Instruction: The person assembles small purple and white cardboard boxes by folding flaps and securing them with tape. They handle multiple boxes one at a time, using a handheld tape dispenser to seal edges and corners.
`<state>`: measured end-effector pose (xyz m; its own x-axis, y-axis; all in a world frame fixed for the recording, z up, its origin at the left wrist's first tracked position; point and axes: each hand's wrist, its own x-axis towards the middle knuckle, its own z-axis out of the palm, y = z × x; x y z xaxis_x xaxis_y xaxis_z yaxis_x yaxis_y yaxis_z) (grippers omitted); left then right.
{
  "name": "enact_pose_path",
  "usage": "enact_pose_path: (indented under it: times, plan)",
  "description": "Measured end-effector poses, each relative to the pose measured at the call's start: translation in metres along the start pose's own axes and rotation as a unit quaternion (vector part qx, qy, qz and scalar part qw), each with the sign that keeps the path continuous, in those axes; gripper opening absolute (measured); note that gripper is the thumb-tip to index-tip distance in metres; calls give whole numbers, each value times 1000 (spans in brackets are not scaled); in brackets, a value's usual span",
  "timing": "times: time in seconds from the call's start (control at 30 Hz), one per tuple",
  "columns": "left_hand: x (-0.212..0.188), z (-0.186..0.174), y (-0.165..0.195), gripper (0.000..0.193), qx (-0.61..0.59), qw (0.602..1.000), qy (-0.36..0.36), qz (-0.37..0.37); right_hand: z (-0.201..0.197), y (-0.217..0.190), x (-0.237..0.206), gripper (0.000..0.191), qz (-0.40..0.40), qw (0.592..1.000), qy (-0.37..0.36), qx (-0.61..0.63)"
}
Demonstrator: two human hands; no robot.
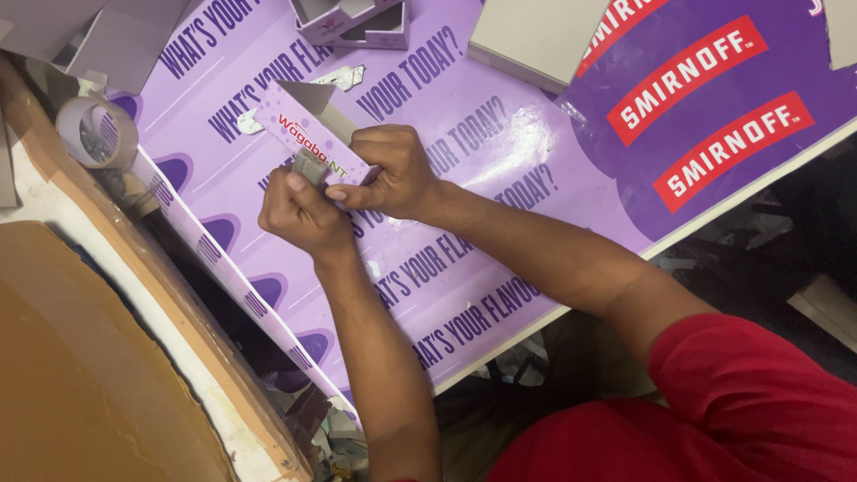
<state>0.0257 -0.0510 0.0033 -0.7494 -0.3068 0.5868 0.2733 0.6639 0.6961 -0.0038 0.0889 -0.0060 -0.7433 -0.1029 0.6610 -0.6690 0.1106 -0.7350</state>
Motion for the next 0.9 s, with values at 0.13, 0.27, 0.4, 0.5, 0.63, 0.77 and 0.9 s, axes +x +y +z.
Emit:
enact_pose_path:
  times: [0.13, 0.27, 0.4, 0.5, 0.63, 0.77, 0.9]
  plan:
    - [0, -2, 1, 70, -9, 999, -12, 31, 0, 0, 0, 53, 5, 1000, -1, 14]
    - [0, -2, 2, 71, -8, 1000, -12, 23, 0, 0, 0, 53, -1, 1000, 0, 5]
    - [0, -2, 3, 72, -9, 1000, -14, 21, 1, 0, 0, 53, -1, 1000, -1, 8]
    - [1, -2, 5, 72, -8, 1000, -11, 27, 1, 0, 0, 54, 1, 1000, 0, 10]
    - [1, -2, 6, 72, -11, 999, -9, 38, 0, 0, 0, 54, 1, 1000, 2, 12]
    - [1, -2, 4, 72, -5, 999, -10, 42, 1, 1, 0, 55, -1, 1000, 2, 13]
    - [1, -1, 3, 73, -5, 1000, -13, 28, 1, 1, 0, 55, 1, 1000, -1, 8]
